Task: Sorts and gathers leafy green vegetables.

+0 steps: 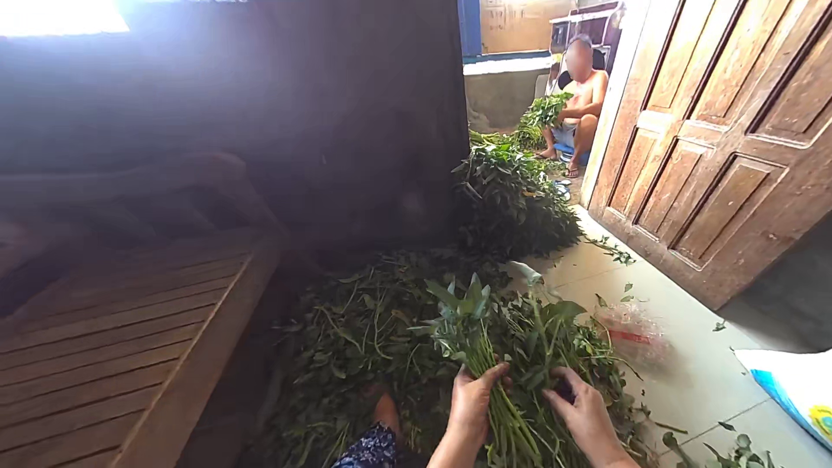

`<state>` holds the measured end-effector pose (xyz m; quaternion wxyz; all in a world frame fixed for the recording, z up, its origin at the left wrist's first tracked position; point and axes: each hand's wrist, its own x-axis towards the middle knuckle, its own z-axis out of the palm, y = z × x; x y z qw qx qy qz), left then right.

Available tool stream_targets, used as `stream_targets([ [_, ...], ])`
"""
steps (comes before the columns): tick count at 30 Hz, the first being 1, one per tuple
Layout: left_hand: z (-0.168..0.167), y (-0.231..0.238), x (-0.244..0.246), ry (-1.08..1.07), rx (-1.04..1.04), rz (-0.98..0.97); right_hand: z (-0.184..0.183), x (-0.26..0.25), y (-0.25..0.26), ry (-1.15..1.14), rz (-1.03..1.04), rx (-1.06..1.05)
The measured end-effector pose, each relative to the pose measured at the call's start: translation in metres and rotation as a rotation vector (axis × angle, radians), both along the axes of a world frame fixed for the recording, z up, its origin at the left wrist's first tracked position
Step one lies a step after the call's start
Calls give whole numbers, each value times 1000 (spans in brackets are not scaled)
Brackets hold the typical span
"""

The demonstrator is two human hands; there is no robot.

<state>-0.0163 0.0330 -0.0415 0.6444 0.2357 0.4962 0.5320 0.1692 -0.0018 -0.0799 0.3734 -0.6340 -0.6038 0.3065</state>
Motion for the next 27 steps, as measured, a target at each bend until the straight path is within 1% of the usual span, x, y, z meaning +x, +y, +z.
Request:
stream_targets([
  [2, -11, -4, 2, 26, 1, -25, -10, -15, -4, 54, 60, 5],
  [5, -23, -1, -5, 72, 4, -49, -15, -34, -6, 71, 185, 3],
  [7, -28, 0, -10, 90, -18, -60, -18, -37, -7, 114, 223, -54],
  [9, -27, 1, -14, 106, -22, -67, -18, -38, -5, 203, 227, -138],
  [11, -27, 1, -14, 110, -25, -29, -18, -39, -6, 248, 221, -200],
  [12, -28, 1, -12, 119, -35, 10, -20, -40, -8, 211, 222, -168],
  [15, -31, 6, -12, 163, -78, 134, -33, -43, -17, -51, 274, 53],
  [17, -34, 11, -16, 184, -92, 122, -40, -39, -19, -144, 338, 158],
  [19, -37, 12, -19, 198, -83, 79, -47, -31, -17, -262, 444, 308],
  [21, -39, 13, -17, 203, -77, 85, -54, -21, -19, -400, 467, 415],
  [24, -44, 11, -14, 193, -87, 155, -64, -9, -28, -522, 409, 461],
  [26, -47, 11, -12, 196, -127, 163, -70, -3, -35, -542, 407, 428],
  [27, -49, 11, -14, 201, -143, 158, -72, -2, -38, -527, 421, 372],
])
